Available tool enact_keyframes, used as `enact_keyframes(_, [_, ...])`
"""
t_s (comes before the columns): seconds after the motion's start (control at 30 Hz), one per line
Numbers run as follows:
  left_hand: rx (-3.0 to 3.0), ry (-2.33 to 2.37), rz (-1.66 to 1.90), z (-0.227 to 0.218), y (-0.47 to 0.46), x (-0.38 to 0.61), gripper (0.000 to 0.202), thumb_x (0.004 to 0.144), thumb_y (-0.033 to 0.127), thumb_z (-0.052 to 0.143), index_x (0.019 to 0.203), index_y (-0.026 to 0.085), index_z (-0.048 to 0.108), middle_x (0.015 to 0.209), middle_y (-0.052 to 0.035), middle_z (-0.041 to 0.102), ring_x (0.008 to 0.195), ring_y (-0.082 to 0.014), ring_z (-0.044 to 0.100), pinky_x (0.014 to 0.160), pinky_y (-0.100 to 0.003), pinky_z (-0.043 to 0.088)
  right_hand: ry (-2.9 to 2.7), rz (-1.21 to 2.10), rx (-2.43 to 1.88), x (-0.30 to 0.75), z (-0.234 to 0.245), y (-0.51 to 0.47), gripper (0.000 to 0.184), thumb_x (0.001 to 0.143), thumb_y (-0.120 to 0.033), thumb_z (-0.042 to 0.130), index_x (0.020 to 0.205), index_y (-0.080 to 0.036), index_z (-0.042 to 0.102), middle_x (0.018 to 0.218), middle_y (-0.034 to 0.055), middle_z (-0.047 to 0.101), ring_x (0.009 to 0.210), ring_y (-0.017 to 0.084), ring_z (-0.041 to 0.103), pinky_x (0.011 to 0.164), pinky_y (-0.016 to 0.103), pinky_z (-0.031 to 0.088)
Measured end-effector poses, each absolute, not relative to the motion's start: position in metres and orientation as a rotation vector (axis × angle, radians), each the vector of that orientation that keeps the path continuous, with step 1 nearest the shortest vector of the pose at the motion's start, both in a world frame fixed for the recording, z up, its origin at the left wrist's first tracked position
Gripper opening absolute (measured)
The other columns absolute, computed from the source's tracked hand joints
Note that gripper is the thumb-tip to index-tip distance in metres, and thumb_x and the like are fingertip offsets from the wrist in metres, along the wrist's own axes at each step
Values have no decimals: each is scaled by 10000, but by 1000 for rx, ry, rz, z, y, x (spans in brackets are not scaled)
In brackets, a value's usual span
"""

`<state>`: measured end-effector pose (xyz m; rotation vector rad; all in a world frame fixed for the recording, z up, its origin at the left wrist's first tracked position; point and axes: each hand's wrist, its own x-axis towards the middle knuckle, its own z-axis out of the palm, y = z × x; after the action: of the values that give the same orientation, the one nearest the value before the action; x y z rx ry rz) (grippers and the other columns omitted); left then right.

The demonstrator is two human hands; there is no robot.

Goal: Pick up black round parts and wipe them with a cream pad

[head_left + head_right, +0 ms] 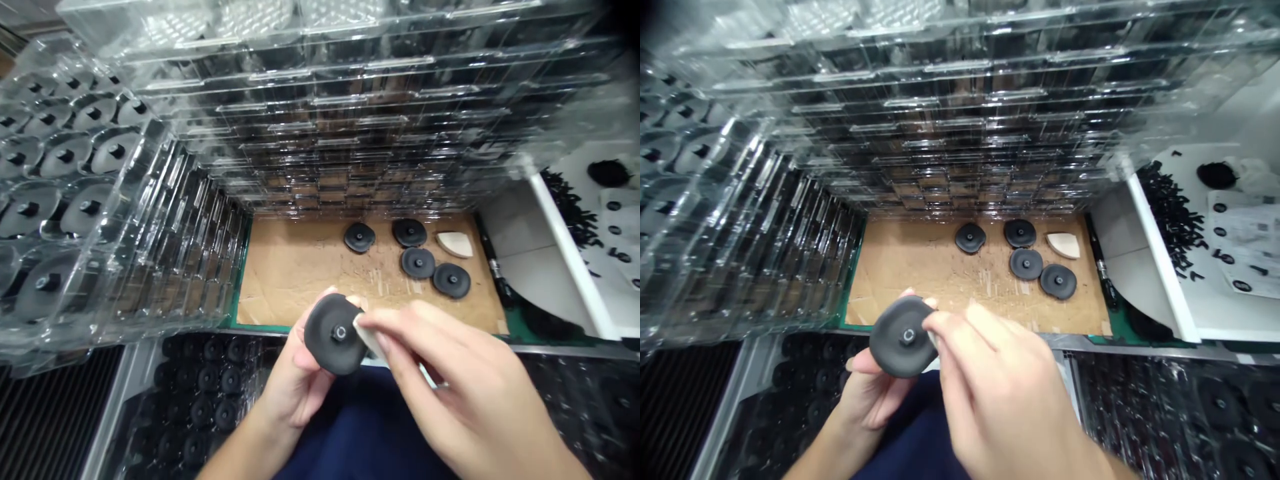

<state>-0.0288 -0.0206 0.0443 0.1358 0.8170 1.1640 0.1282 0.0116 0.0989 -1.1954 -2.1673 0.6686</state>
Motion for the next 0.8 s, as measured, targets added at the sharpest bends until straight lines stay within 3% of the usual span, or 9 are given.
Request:
enact_keyframes(0.1, [89,810,1116,45,-21,-27,625,533,413,865,1110,267,676,1118,-13,707,1090,-226,626,1006,-309,459,-2186,437,-906,119,92,29,245,921,-113,459,983,-197,681,769,31,699,636,158,556,606,315,430])
enact_keyframes(0.17, [66,789,1090,45,-22,-28,645,534,417,864,1121,235,668,1118,-43,706,1073,-251,638,962,-330,498,-2124,591,-771,117,82,43,257,933,-118,460,984,-236,682,827,3,718,697,148,588,658,302,449])
enact_keyframes(0.3, [12,658,1089,44,-23,-36,605,549,443,838,1105,266,676,1203,-40,683,1027,-246,678,824,-282,567,-1831,977,-1228,131,51,45,187,920,-195,523,1017,-235,678,958,18,711,824,151,636,666,257,495])
enact_keyframes(0.4, [12,554,1074,42,-25,-41,543,621,411,805,1130,286,667,1248,-21,670,1076,-236,665,829,-255,570,-1795,1132,-1442,144,20,17,206,916,-295,522,1018,-226,688,997,47,718,843,179,664,649,267,528])
enact_keyframes(0.57, [21,547,1024,42,-23,-44,513,654,346,803,1141,278,659,1234,-22,681,1080,-216,663,832,-250,573,-1818,1139,-1604,156,-17,-17,217,890,-317,541,932,-179,705,747,44,718,528,160,603,513,291,518])
enact_keyframes(0.63, [27,552,1003,44,-22,-43,507,641,341,814,1122,274,668,1197,-23,697,1054,-214,675,814,-247,577,-1821,1102,-1622,161,-11,-14,204,877,-316,561,942,-187,705,778,49,724,545,166,606,520,299,516])
enact_keyframes(0.73, [50,566,977,46,-22,-38,511,619,343,832,1101,270,677,1156,-33,704,1023,-231,684,778,-258,585,-1745,975,-1590,162,25,-1,185,896,-286,558,1034,-250,675,996,46,724,781,191,666,616,293,529])
enact_keyframes(0.8, [83,644,959,46,-22,-34,556,588,299,859,1111,259,672,1129,-41,702,995,-240,684,768,-284,583,-1698,752,-1422,153,59,6,213,914,-222,549,1089,-291,649,1027,26,714,886,189,656,675,295,515])
